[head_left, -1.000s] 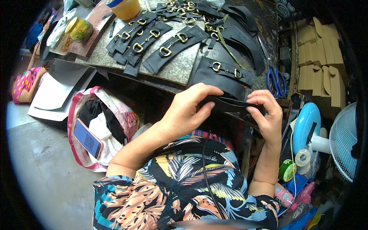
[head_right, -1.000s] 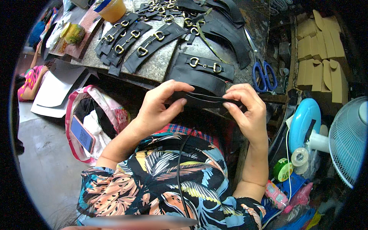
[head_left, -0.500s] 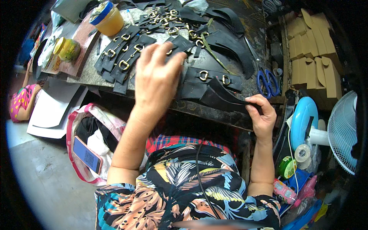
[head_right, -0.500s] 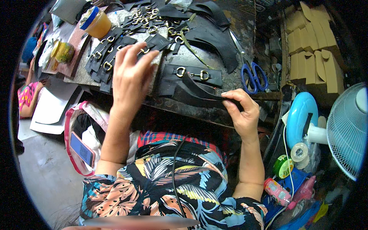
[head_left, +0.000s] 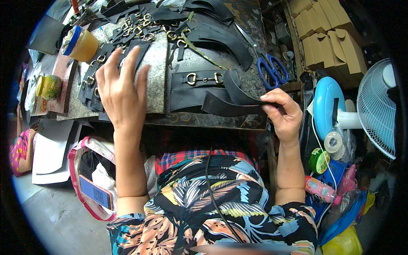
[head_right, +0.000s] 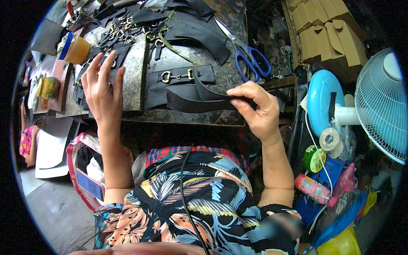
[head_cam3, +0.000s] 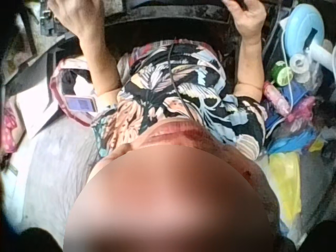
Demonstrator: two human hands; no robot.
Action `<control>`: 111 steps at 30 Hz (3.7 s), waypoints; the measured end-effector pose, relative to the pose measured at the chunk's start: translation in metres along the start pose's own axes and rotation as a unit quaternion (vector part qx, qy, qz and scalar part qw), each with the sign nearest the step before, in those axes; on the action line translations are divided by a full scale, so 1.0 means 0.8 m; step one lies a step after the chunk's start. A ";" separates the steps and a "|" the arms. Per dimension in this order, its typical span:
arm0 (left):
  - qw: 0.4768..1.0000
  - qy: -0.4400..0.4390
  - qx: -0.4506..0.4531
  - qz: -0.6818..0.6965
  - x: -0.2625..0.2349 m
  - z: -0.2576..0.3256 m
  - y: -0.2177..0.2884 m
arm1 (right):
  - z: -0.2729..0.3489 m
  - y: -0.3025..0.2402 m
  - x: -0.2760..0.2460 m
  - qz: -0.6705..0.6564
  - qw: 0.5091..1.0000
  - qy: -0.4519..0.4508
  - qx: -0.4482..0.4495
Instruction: The person attaches metal D-rings to black leather straps using a small metal pin and a hammer. They repeatedly position the pin through the strap and D-ring, then strike the pin with the hammer to secure it. The person works on multiple straps, placing finished ones aside on the table.
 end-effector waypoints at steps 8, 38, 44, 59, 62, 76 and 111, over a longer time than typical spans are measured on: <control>0.870 -0.135 0.106 0.462 0.000 -0.016 0.088 | -0.039 -0.017 0.041 0.050 0.993 -0.088 -0.060; 0.851 -0.175 0.047 0.493 0.042 -0.014 0.059 | -0.184 0.060 0.117 0.455 0.831 -0.058 -0.314; 0.870 -0.149 -0.019 0.470 0.046 -0.022 0.056 | -0.161 0.030 0.096 -0.078 0.954 -0.265 0.120; 0.970 -0.096 0.011 0.221 0.092 -0.031 0.060 | -0.126 0.049 0.058 0.348 0.928 -0.090 -0.095; 0.979 -0.031 0.045 0.196 0.088 -0.031 0.063 | -0.125 0.049 0.055 0.328 0.937 -0.069 -0.101; 0.953 -0.131 0.106 0.251 0.087 -0.049 0.066 | -0.130 -0.016 0.058 0.104 0.988 -0.066 -0.090; 0.959 -0.081 0.061 0.266 0.043 0.001 0.067 | -0.182 0.023 0.142 0.315 0.911 -0.131 -0.231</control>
Point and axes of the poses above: each hand's wrist, its own z-axis away from the middle knuckle, its own x-axis out of the palm, y = z × x, the point moved 4 cm from there along -z, towards the middle knuckle, and after that the axes turned 14 degrees about y, right-handed, at the moved point
